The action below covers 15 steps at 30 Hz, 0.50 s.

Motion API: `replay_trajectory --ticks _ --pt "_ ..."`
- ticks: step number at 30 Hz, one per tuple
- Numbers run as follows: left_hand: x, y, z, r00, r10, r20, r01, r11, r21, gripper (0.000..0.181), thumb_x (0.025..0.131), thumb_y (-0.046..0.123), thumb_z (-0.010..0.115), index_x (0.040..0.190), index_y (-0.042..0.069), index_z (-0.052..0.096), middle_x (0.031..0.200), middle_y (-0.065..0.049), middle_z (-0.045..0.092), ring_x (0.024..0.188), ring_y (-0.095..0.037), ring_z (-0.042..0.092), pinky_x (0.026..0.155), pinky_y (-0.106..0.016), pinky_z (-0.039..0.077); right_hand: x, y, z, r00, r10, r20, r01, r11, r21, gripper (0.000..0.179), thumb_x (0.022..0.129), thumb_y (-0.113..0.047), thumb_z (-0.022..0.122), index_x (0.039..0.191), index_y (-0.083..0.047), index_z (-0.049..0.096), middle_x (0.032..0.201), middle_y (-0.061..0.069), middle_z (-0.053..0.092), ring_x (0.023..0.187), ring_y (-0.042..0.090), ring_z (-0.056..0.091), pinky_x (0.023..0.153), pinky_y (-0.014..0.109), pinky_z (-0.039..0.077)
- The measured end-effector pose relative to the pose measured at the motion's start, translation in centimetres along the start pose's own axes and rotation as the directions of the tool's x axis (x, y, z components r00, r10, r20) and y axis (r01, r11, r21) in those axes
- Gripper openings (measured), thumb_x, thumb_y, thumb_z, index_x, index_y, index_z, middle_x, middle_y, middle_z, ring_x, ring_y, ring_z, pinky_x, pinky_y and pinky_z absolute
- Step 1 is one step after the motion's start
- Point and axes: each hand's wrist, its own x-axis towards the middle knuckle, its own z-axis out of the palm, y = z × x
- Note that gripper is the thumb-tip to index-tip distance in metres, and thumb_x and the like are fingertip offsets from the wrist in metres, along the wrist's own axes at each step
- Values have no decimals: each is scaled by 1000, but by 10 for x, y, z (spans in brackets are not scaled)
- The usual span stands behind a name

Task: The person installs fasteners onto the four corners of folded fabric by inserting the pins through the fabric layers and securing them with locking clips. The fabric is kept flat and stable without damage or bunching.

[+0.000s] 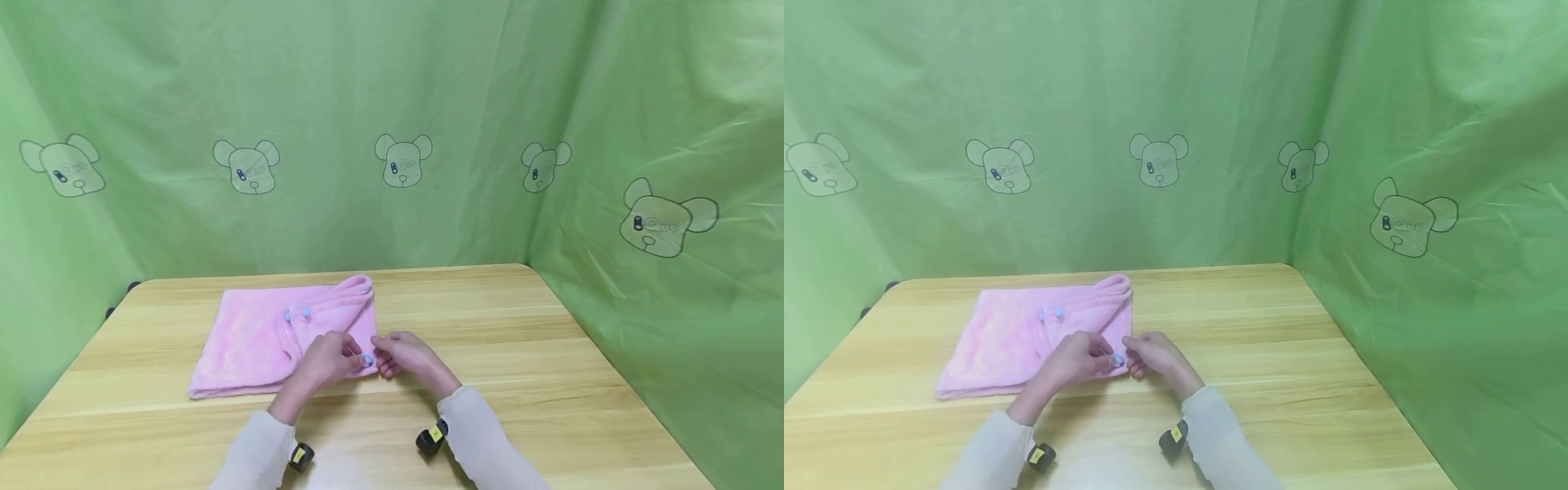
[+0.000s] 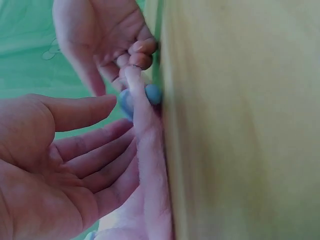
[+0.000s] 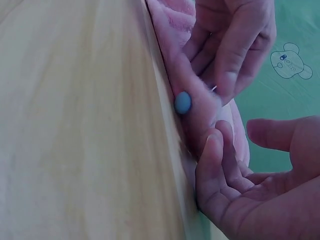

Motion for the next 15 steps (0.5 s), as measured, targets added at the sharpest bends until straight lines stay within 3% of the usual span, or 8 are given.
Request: replay_trajectory --ticks 3,6,10,15 --pt "0 0 -10 998 -12 -64 9 999 -53 6 89 11 73 93 6 74 83 -5 73 73 -16 65 68 -31 56 0 0 0 1000 -2 -4 2 1000 0 33 104 -24 54 106 8 61 75 3 60 63 11 58 60 22 54" --pt "1 -4 -25 985 -28 -169 9 993 -116 7 91 7 69 94 4 74 82 -6 74 72 -16 66 66 -29 56 1 -1 0 1000 -2 -6 2 1000 6 31 104 -22 53 105 8 61 76 3 61 64 12 58 61 22 54" --pt "1 -16 -50 951 -97 -295 55 988 -148 12 93 9 65 98 2 73 85 -10 76 73 -18 69 65 -27 55 1 0 -1 1000 4 -7 -4 1000 14 30 105 -19 51 105 9 61 76 4 61 65 13 58 62 22 54" --pt "-2 -36 -76 912 -217 -348 166 971 -171 17 95 14 63 104 3 73 92 -14 76 75 -23 70 68 -31 53 0 0 -2 1000 1 -7 -1 1000 14 29 105 -17 50 106 10 61 77 4 61 66 13 58 62 22 54"
